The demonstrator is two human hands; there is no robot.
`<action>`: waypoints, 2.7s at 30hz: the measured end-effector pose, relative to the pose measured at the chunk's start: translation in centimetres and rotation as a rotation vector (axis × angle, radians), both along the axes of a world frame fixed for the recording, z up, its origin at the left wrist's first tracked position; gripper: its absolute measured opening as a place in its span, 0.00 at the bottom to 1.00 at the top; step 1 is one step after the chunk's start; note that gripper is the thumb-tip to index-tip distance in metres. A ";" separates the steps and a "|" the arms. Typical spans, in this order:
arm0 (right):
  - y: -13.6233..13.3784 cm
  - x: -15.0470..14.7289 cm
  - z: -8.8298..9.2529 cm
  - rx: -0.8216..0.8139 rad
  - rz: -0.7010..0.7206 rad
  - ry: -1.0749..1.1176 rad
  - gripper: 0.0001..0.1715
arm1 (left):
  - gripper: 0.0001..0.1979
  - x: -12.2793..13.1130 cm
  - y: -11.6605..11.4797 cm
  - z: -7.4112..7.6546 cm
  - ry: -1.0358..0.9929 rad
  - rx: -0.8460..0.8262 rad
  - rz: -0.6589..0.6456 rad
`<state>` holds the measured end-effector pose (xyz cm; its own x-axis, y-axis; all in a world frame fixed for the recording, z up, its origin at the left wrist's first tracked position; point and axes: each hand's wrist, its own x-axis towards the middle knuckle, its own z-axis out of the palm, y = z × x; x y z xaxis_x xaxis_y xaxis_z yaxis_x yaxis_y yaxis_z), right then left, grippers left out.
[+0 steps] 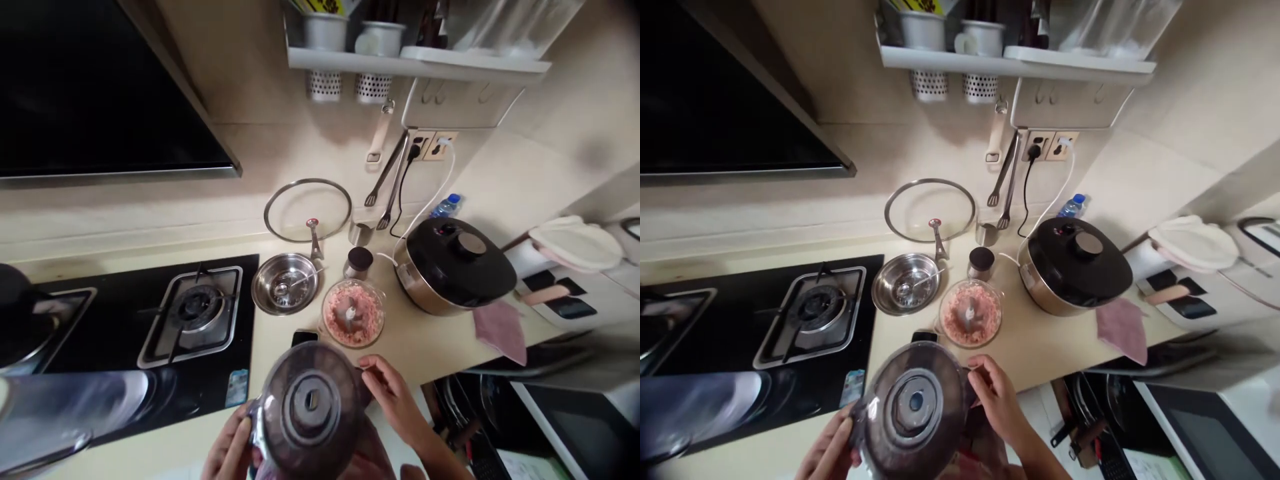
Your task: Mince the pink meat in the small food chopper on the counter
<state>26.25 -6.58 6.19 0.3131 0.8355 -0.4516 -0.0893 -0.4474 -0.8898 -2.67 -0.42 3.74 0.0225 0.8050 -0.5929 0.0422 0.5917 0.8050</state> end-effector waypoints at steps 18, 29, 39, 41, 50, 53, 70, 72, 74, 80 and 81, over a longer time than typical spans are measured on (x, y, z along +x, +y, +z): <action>11.4 14.2 -5.3 0.120 0.089 -0.674 0.25 | 0.20 15.6 7.5 -3.3 0.323 0.364 -0.274; 11.4 13.0 -4.3 0.180 0.123 -0.528 0.23 | 0.27 16.8 7.4 -2.8 0.071 0.230 -0.066; 8.6 15.1 -6.1 0.078 0.020 -0.415 0.26 | 0.36 17.3 8.4 -2.7 0.089 0.198 -0.043; 8.9 15.2 -6.7 0.077 0.025 -0.428 0.26 | 0.34 17.1 8.6 -2.6 0.291 0.272 -0.196; 10.2 15.5 -8.4 0.078 0.070 -0.531 0.24 | 0.30 16.9 8.1 -4.4 0.404 0.307 -0.284; 11.9 16.5 -7.5 0.127 0.164 -0.666 0.21 | 0.30 17.1 8.0 -4.6 0.366 0.304 -0.276; 24.2 17.5 4.2 0.400 0.721 -1.295 0.42 | 0.50 18.8 6.3 -5.2 0.563 0.823 -0.459; 22.4 17.1 7.8 0.470 0.711 -1.292 0.42 | 0.53 18.8 6.4 -5.2 0.551 0.817 -0.447; 20.3 16.5 10.1 0.527 0.761 -1.240 0.42 | 0.56 18.9 6.5 -5.2 0.537 0.808 -0.440; 16.0 12.7 9.7 0.431 0.978 -1.094 0.42 | 0.60 18.8 6.8 -5.3 0.495 0.828 -0.436; 15.9 12.1 9.3 0.401 0.994 -1.081 0.42 | 0.60 18.8 6.9 -5.3 0.489 0.830 -0.438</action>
